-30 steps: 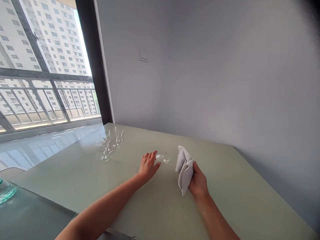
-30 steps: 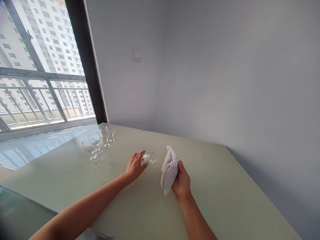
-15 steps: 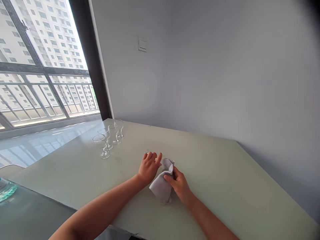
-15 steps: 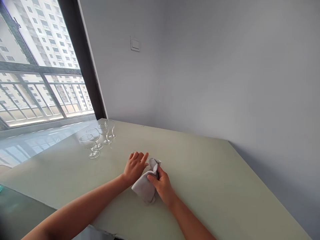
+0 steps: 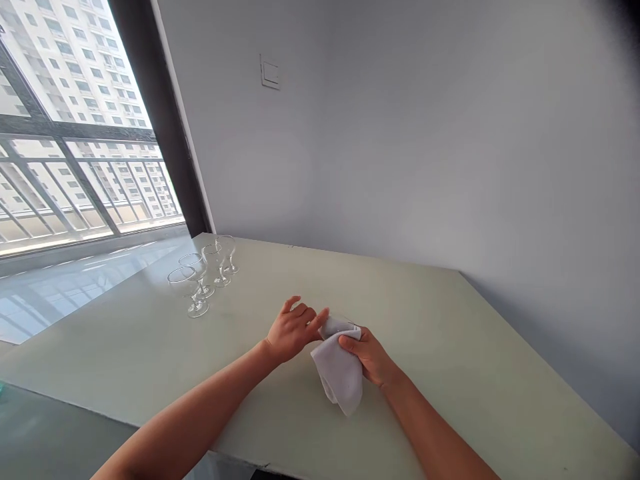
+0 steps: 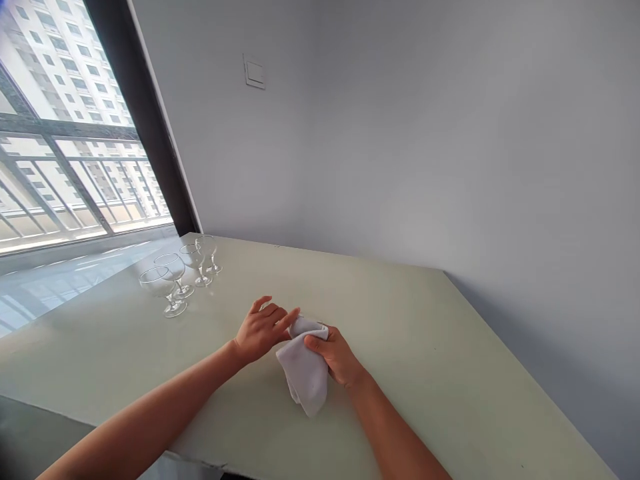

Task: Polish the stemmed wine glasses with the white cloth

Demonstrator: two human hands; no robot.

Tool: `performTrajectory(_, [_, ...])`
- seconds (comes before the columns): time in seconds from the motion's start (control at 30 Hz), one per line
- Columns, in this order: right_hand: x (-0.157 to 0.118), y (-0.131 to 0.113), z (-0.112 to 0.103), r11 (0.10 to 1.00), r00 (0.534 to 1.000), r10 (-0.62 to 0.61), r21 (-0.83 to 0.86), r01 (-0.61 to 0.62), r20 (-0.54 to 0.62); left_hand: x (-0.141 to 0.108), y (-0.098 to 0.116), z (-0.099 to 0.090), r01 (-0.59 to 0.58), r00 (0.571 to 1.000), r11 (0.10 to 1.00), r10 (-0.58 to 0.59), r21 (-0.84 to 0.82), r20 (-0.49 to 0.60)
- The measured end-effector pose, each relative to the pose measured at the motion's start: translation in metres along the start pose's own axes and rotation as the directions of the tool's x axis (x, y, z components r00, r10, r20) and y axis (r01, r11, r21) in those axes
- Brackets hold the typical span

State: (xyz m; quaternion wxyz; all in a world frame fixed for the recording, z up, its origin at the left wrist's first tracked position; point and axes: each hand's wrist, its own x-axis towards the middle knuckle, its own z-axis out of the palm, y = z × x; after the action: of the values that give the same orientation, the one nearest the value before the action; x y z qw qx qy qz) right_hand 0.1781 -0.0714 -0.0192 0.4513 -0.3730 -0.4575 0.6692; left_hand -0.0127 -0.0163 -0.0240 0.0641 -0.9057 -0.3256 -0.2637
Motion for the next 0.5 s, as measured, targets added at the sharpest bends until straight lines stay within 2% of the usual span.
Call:
performTrajectory(0.07, [-0.005,-0.007,0.004,0.965,0.997,-0.062,-0.253,0.071,0.044,0.0,-0.005,0.0,0.022,0.999,0.997,-0.018,-0.078,0.05])
performTrajectory(0.13, [-0.01,-0.014,0.009,0.865,0.987,-0.137,-0.475,0.16,0.083,0.0,-0.01,-0.003,0.059,0.986,0.977,-0.025,-0.205,0.167])
performTrajectory(0.2, [-0.013,-0.017,0.01,0.791,0.977,-0.159,-0.574,0.211,0.141,0.001,-0.013,-0.008,0.12,0.929,0.925,0.023,-0.361,0.369])
performTrajectory(0.27, [-0.013,-0.015,0.008,0.806,0.979,-0.104,-0.562,0.187,0.177,0.002,-0.013,-0.014,0.188,0.837,0.873,0.097,-0.45,0.538])
performTrajectory(0.3, [-0.011,-0.012,0.006,0.836,0.983,-0.067,-0.528,0.147,0.169,0.003,-0.012,-0.016,0.197,0.821,0.874,0.1,-0.445,0.562])
performTrajectory(0.33, [-0.009,-0.008,0.003,0.875,0.99,-0.04,-0.474,0.099,0.133,0.004,-0.01,-0.018,0.182,0.842,0.895,0.072,-0.407,0.535])
performTrajectory(0.37, [-0.006,-0.004,0.0,0.919,0.997,-0.024,-0.392,0.052,0.076,0.005,-0.007,-0.019,0.149,0.887,0.929,0.026,-0.34,0.46])
performTrajectory(0.43, [-0.001,0.002,-0.003,0.988,0.998,0.005,-0.151,-0.014,-0.065,0.007,-0.002,-0.02,0.073,0.972,0.983,-0.032,-0.168,0.234])
performTrajectory(0.5, [0.002,0.007,-0.003,0.995,0.988,0.053,0.089,-0.041,-0.144,0.009,0.001,-0.019,0.01,0.996,0.998,-0.005,-0.056,0.091])
